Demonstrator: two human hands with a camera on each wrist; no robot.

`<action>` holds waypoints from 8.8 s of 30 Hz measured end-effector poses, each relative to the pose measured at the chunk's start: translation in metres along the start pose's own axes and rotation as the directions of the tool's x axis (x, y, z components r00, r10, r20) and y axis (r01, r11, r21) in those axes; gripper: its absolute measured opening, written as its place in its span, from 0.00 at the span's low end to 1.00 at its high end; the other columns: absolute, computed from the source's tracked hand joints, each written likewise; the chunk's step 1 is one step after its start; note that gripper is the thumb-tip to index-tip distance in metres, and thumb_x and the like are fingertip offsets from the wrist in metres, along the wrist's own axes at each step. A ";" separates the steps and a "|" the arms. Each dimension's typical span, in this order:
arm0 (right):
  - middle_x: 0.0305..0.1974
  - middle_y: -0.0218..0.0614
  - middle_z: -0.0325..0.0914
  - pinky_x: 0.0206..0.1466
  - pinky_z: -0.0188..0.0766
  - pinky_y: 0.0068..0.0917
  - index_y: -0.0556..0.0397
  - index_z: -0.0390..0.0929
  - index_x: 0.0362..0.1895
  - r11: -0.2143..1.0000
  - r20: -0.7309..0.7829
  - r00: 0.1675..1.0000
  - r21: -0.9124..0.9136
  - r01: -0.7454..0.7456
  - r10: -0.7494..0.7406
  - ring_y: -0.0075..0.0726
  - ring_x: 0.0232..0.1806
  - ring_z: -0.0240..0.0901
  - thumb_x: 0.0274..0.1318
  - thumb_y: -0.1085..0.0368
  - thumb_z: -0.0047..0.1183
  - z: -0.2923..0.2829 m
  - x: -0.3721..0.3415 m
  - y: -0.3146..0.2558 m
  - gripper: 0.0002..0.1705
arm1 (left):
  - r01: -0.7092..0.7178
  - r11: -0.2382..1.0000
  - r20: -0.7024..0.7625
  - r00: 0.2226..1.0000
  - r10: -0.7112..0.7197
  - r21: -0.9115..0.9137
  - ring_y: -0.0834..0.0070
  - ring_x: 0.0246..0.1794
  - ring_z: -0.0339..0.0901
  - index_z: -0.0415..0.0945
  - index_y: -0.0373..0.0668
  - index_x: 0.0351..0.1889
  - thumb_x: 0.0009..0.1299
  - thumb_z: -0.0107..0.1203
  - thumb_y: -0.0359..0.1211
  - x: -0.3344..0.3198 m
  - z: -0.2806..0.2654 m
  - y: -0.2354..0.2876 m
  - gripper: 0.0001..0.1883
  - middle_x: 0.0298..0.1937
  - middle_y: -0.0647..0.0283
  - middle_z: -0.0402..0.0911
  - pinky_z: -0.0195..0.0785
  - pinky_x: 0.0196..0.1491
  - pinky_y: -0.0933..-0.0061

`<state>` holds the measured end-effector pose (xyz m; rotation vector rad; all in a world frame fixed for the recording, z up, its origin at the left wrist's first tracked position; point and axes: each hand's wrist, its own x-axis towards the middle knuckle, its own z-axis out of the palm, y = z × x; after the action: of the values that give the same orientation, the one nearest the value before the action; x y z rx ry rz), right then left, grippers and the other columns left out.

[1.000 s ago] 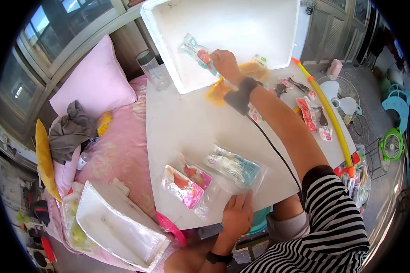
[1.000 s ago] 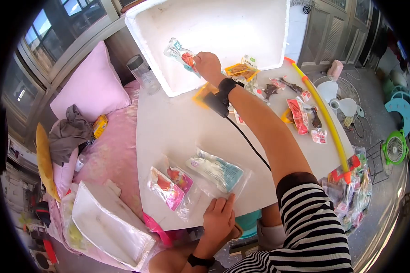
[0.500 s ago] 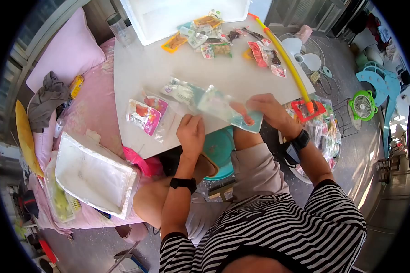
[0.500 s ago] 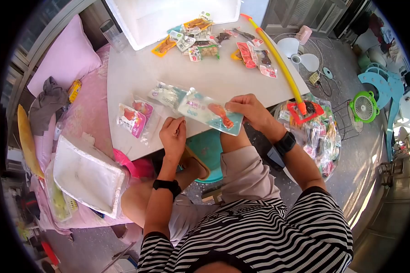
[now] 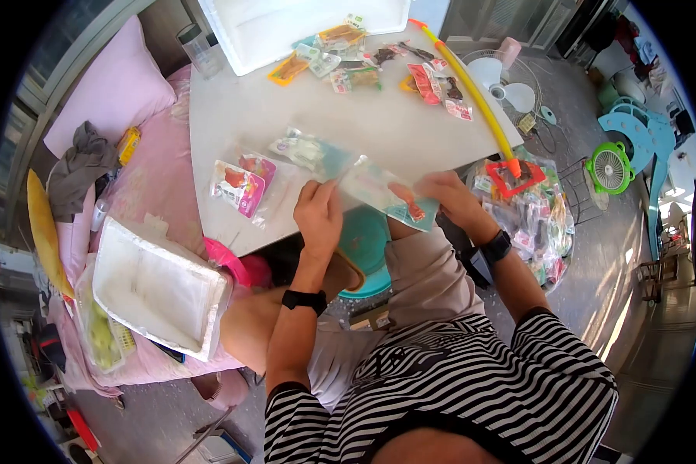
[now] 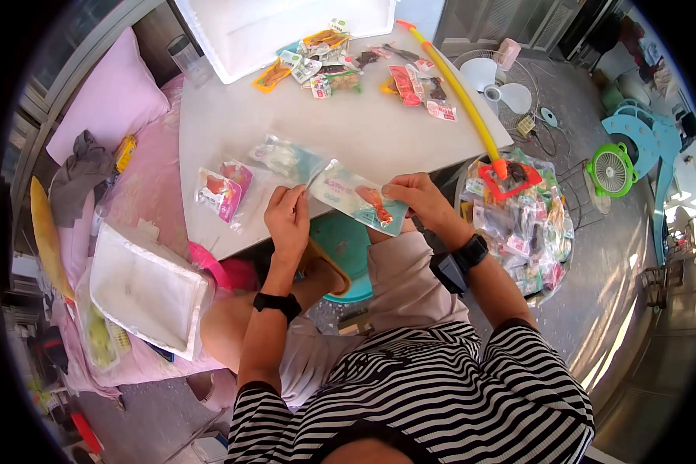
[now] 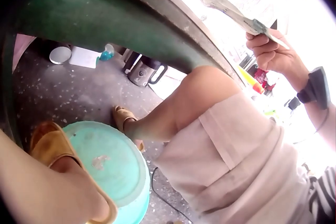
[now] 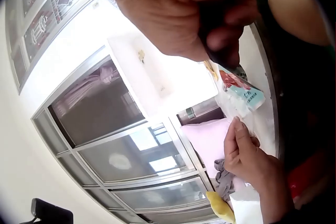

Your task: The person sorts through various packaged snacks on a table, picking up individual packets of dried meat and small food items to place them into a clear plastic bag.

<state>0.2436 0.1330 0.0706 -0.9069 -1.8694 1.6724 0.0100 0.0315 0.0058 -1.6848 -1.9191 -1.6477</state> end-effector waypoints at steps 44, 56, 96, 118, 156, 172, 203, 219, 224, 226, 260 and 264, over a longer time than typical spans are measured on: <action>0.23 0.43 0.80 0.29 0.72 0.38 0.58 0.80 0.26 0.790 -0.227 0.945 -0.612 0.050 -0.236 0.43 0.25 0.76 0.51 0.55 0.54 -0.011 0.269 -0.012 0.17 | -0.025 0.918 0.136 0.990 -0.032 0.397 0.55 0.34 0.73 0.76 0.35 0.49 0.60 0.53 0.26 -0.006 0.005 -0.024 0.17 0.32 0.55 0.72 0.70 0.35 0.58; 0.36 0.48 0.77 0.47 0.70 0.44 0.57 0.77 0.31 0.817 -0.348 0.905 -0.576 0.001 -0.246 0.52 0.43 0.74 0.44 0.59 0.55 0.035 0.362 0.002 0.14 | -0.049 0.908 0.161 0.987 -0.020 0.416 0.56 0.32 0.72 0.77 0.34 0.48 0.58 0.54 0.26 -0.005 0.006 -0.026 0.18 0.32 0.55 0.71 0.70 0.34 0.59; 0.30 0.31 0.81 0.26 0.74 0.13 0.55 0.74 0.39 0.963 0.214 0.977 0.265 -0.056 -0.002 0.19 0.25 0.77 0.58 0.68 0.55 0.008 0.017 0.010 0.06 | -0.071 0.939 -0.049 0.994 0.093 0.336 0.60 0.28 0.71 0.80 0.40 0.42 0.61 0.58 0.27 0.009 -0.025 0.006 0.11 0.26 0.58 0.69 0.65 0.29 0.61; 0.32 0.38 0.77 0.29 0.77 0.26 0.61 0.71 0.42 0.827 -0.291 0.957 0.538 0.166 -0.002 0.31 0.29 0.77 0.55 0.65 0.59 0.128 0.070 0.034 0.16 | -0.101 0.947 0.024 0.995 0.098 0.306 0.54 0.34 0.73 0.78 0.38 0.43 0.58 0.52 0.23 0.006 -0.020 0.003 0.14 0.32 0.56 0.70 0.69 0.33 0.58; 0.21 0.38 0.76 0.16 0.70 0.23 0.63 0.75 0.28 0.783 -0.136 0.990 0.618 0.066 0.024 0.26 0.17 0.71 0.45 0.71 0.58 0.097 0.079 -0.004 0.07 | -0.343 0.821 0.063 0.933 0.354 0.457 0.50 0.42 0.72 0.76 0.37 0.51 0.63 0.50 0.22 0.009 -0.023 0.010 0.17 0.45 0.50 0.78 0.65 0.48 0.53; 0.20 0.48 0.76 0.28 0.71 0.44 0.57 0.79 0.21 0.390 0.364 0.751 -0.683 0.617 -0.551 0.57 0.25 0.74 0.49 0.58 0.54 0.041 -0.060 -0.082 0.15 | -0.112 0.975 0.477 0.858 0.191 -0.190 0.67 0.28 0.74 0.78 0.32 0.42 0.64 0.54 0.24 0.022 -0.088 0.120 0.09 0.31 0.55 0.79 0.67 0.34 0.69; 0.29 0.50 0.80 0.26 0.79 0.35 0.67 0.74 0.39 0.861 -0.685 0.521 0.402 -0.311 0.508 0.41 0.24 0.79 0.58 0.55 0.51 -0.197 -0.154 0.252 0.22 | 0.314 0.940 0.520 0.829 -0.205 -0.130 0.81 0.30 0.74 0.78 0.31 0.46 0.70 0.54 0.29 0.001 -0.050 0.016 0.11 0.31 0.63 0.80 0.69 0.35 0.81; 0.33 0.34 0.81 0.31 0.73 0.19 0.54 0.79 0.44 0.973 -0.252 0.945 0.143 -0.179 0.210 0.23 0.29 0.77 0.62 0.54 0.51 -0.068 -0.067 0.079 0.17 | 0.477 0.836 -0.326 0.863 -0.387 0.271 0.75 0.32 0.79 0.81 0.31 0.41 0.67 0.54 0.28 -0.035 -0.316 -0.030 0.10 0.32 0.58 0.83 0.71 0.35 0.76; 0.33 0.34 0.81 0.32 0.73 0.19 0.55 0.78 0.47 0.979 -0.229 0.954 0.104 -0.173 0.193 0.23 0.29 0.76 0.62 0.54 0.51 -0.062 -0.069 0.082 0.18 | 0.577 0.467 -0.358 0.803 -0.477 0.671 0.59 0.30 0.78 0.82 0.36 0.43 0.60 0.61 0.35 -0.118 -0.344 -0.078 0.16 0.30 0.52 0.79 0.70 0.37 0.63; 0.33 0.34 0.81 0.32 0.73 0.19 0.55 0.77 0.47 0.979 -0.221 0.955 0.097 -0.180 0.198 0.23 0.29 0.76 0.62 0.54 0.51 -0.061 -0.067 0.082 0.19 | 0.525 0.447 -0.266 0.811 -0.521 0.725 0.55 0.37 0.76 0.80 0.35 0.46 0.58 0.63 0.38 -0.138 -0.333 -0.100 0.21 0.36 0.48 0.77 0.69 0.41 0.60; 0.28 0.32 0.78 0.23 0.66 0.17 0.56 0.79 0.35 0.874 0.289 0.957 0.461 -0.150 0.012 0.21 0.23 0.70 0.56 0.54 0.57 0.080 0.092 -0.005 0.17 | 0.117 0.988 0.200 0.970 -0.136 0.105 0.69 0.21 0.72 0.80 0.35 0.30 0.58 0.59 0.24 0.040 -0.062 -0.005 0.03 0.25 0.57 0.75 0.64 0.27 0.71; 0.17 0.31 0.73 0.18 0.62 0.20 0.56 0.77 0.21 0.935 0.063 0.994 0.338 -0.107 0.091 0.21 0.16 0.65 0.51 0.60 0.57 0.090 0.111 0.024 0.13 | 0.062 0.976 0.170 0.981 -0.098 0.209 0.62 0.29 0.73 0.76 0.37 0.39 0.55 0.65 0.31 0.017 -0.044 -0.008 0.15 0.31 0.56 0.74 0.67 0.33 0.64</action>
<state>0.1084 0.1550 0.0250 -0.8326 -1.5122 2.0145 -0.0260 0.0108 0.0301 -1.7465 -2.1800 -1.3083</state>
